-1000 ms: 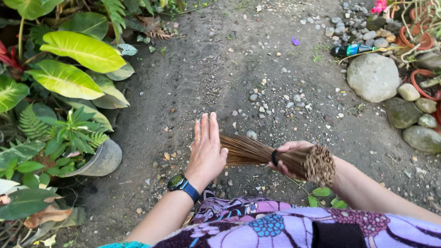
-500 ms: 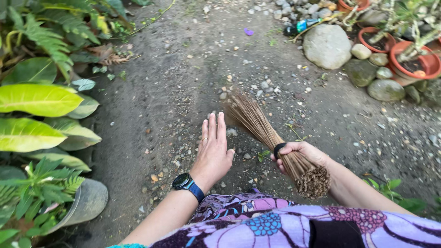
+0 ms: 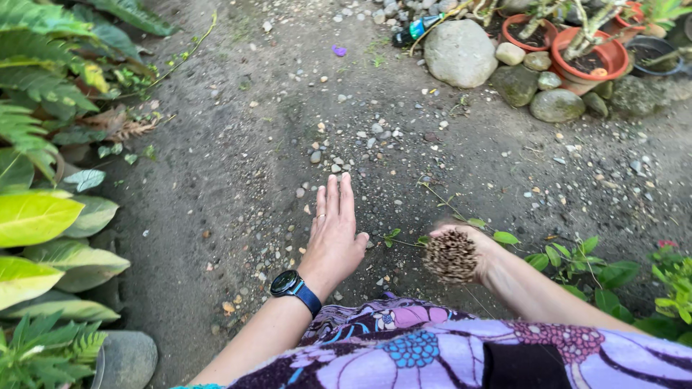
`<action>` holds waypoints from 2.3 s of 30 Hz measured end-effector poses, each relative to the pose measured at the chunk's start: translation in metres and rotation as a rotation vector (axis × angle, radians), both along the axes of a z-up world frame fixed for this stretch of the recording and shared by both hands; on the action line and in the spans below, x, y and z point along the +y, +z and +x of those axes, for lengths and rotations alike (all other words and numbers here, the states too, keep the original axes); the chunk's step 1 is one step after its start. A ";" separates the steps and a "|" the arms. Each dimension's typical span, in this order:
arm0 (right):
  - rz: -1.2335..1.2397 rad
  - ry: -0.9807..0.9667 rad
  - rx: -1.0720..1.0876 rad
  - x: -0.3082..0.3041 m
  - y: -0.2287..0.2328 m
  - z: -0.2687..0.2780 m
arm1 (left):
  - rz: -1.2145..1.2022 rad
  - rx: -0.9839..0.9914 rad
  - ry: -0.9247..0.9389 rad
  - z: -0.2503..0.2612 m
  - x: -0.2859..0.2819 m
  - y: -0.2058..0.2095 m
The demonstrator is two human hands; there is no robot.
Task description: The person sweeps a garden path using a traditional straw broom, moving debris and fallen leaves along the dirt and gravel surface. The person walks forward while sweeping, clearing the path between potted plants and garden beds.
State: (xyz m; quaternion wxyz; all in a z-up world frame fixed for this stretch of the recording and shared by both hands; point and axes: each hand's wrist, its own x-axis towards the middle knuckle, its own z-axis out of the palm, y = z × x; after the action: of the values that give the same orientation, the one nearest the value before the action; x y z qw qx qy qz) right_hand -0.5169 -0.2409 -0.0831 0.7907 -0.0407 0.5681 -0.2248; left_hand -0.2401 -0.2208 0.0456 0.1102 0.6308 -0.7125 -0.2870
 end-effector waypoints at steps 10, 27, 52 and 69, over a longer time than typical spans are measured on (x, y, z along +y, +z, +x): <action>-0.028 -0.105 -0.294 0.028 0.049 -0.058 | -0.096 0.070 -0.185 -0.031 -0.034 -0.003; -0.015 -0.426 0.033 -0.046 -0.020 -0.082 | -0.095 0.140 -0.456 -0.071 -0.172 -0.021; -0.035 -0.557 0.097 -0.044 0.051 -0.100 | -0.060 0.177 -0.847 -0.134 -0.326 -0.037; 0.239 -0.395 0.092 -0.088 -0.045 -0.255 | -0.037 0.172 -0.868 -0.256 -0.358 -0.024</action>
State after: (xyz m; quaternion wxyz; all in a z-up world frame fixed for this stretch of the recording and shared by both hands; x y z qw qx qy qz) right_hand -0.7716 -0.3291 -0.1283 0.7037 0.1549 0.6231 -0.3042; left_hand -0.4959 -0.5791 0.0214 0.0498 0.2447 -0.9046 -0.3454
